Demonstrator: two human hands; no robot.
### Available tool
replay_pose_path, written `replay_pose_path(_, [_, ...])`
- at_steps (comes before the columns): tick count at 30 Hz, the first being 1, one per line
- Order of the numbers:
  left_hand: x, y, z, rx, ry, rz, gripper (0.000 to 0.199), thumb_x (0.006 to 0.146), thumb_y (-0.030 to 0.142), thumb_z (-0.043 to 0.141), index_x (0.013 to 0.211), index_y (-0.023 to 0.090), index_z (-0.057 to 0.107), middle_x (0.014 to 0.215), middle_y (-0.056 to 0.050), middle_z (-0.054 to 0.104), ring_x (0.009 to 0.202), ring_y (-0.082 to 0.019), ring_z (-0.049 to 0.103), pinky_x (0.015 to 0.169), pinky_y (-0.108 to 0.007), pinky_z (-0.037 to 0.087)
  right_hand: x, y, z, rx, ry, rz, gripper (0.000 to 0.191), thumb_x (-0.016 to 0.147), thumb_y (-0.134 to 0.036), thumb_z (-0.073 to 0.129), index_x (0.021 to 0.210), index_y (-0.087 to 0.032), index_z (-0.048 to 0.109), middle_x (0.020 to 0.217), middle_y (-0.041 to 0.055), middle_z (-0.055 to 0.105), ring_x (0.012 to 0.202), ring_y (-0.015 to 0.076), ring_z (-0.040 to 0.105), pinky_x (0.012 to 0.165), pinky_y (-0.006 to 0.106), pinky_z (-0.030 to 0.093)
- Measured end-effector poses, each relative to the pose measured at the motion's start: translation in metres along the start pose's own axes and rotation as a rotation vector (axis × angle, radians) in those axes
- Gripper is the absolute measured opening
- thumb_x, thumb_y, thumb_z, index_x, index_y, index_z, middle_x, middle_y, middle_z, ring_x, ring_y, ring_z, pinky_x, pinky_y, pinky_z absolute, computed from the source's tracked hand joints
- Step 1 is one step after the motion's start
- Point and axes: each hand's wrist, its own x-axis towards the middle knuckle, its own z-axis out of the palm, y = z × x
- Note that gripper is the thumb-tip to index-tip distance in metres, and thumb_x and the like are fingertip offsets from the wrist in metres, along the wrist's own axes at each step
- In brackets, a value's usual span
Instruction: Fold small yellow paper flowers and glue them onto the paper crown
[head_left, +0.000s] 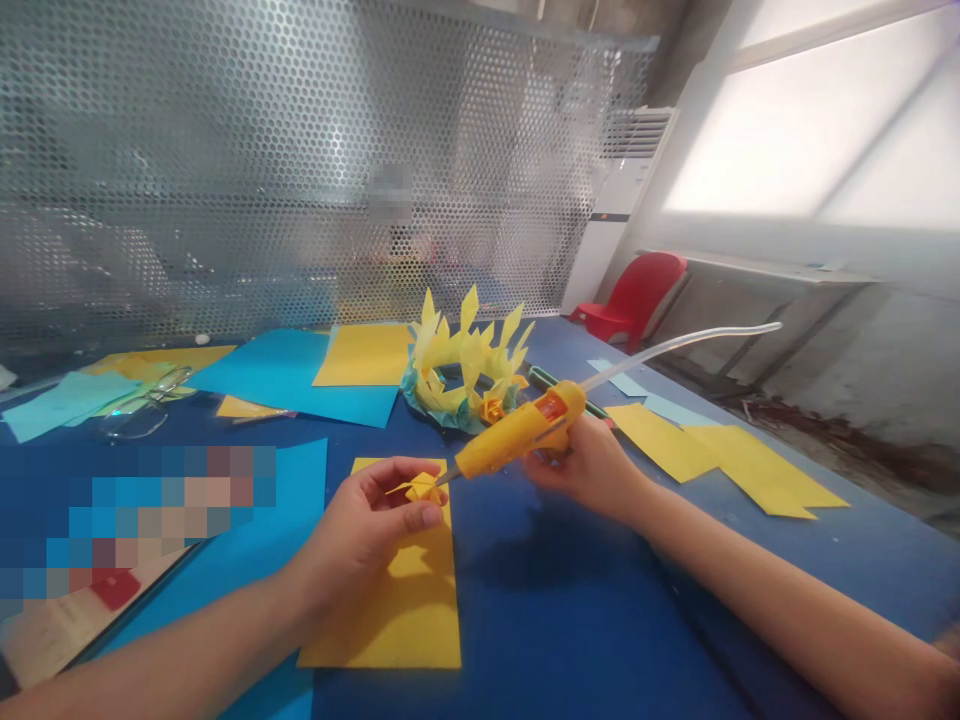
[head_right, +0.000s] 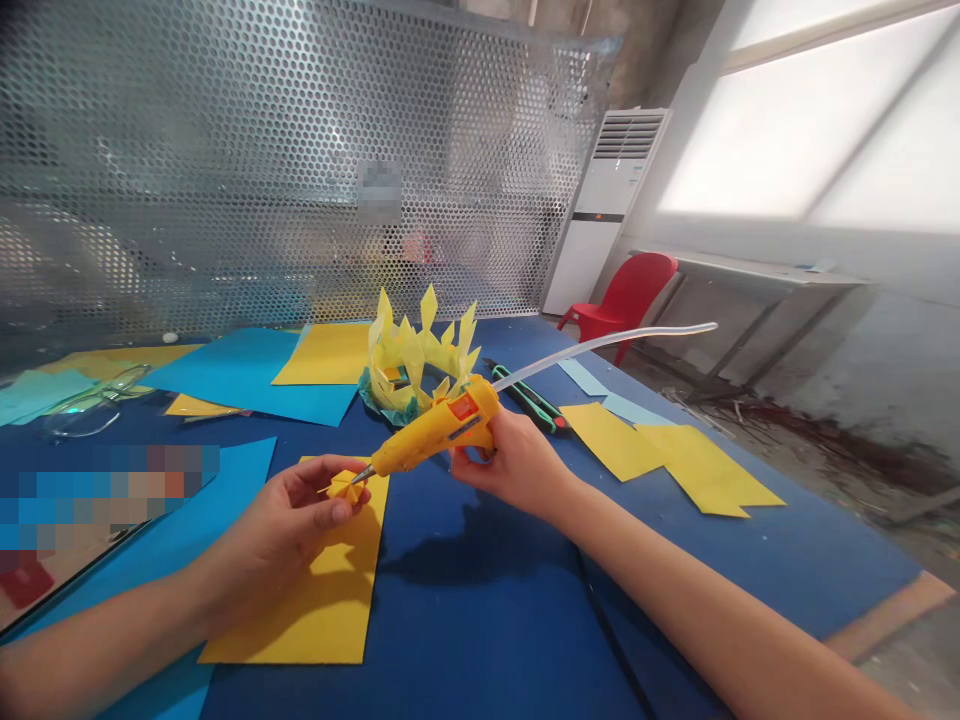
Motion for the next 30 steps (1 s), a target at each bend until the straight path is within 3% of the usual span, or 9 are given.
replay_pose_path(5, [0.0002, 0.0005, -0.0002, 0.003, -0.008, -0.003, 0.041, 0.043, 0.028, 0.097, 0.079, 0.022, 0.078, 0.074, 0.001, 0.076, 0.073, -0.013, 0.068, 0.073, -0.024, 0.051, -0.0004, 0.0044, 0.0007, -0.025, -0.049, -0.014, 0.019, 0.081, -0.033, 0.062, 0.075, -0.019, 0.052, 0.056, -0.0071, 0.051, 0.046, 0.0083, 0.047, 0.047, 0.022, 0.041])
replay_pose_path(9, [0.0013, -0.0001, -0.0014, -0.002, -0.012, -0.004, 0.040, 0.044, 0.027, 0.097, 0.079, 0.022, 0.078, 0.074, 0.002, 0.076, 0.074, -0.013, 0.068, 0.075, -0.024, 0.051, -0.0008, 0.0072, 0.0015, -0.051, -0.071, -0.021, 0.031, 0.094, -0.043, 0.058, 0.080, -0.015, 0.058, 0.060, -0.0070, 0.051, 0.048, 0.0071, 0.047, 0.049, 0.022, 0.043])
replay_pose_path(18, [0.0020, -0.0005, -0.0012, -0.007, -0.019, -0.003, 0.039, 0.045, 0.026, 0.097, 0.078, 0.022, 0.078, 0.074, 0.002, 0.077, 0.073, -0.012, 0.069, 0.075, -0.024, 0.051, 0.0005, 0.0023, -0.0020, -0.076, -0.055, -0.030, 0.034, 0.087, -0.046, 0.063, 0.073, -0.017, 0.054, 0.056, -0.0078, 0.050, 0.046, 0.0072, 0.046, 0.048, 0.022, 0.041])
replay_pose_path(30, [0.0031, -0.0022, -0.0037, 0.000, -0.028, -0.007, 0.039, 0.047, 0.025, 0.096, 0.081, 0.021, 0.077, 0.076, 0.000, 0.076, 0.077, -0.014, 0.068, 0.079, -0.027, 0.050, 0.0000, 0.0064, -0.0020, -0.125, -0.075, -0.021, 0.032, 0.094, -0.044, 0.057, 0.080, -0.015, 0.060, 0.062, -0.0058, 0.055, 0.049, 0.0074, 0.050, 0.050, 0.022, 0.044])
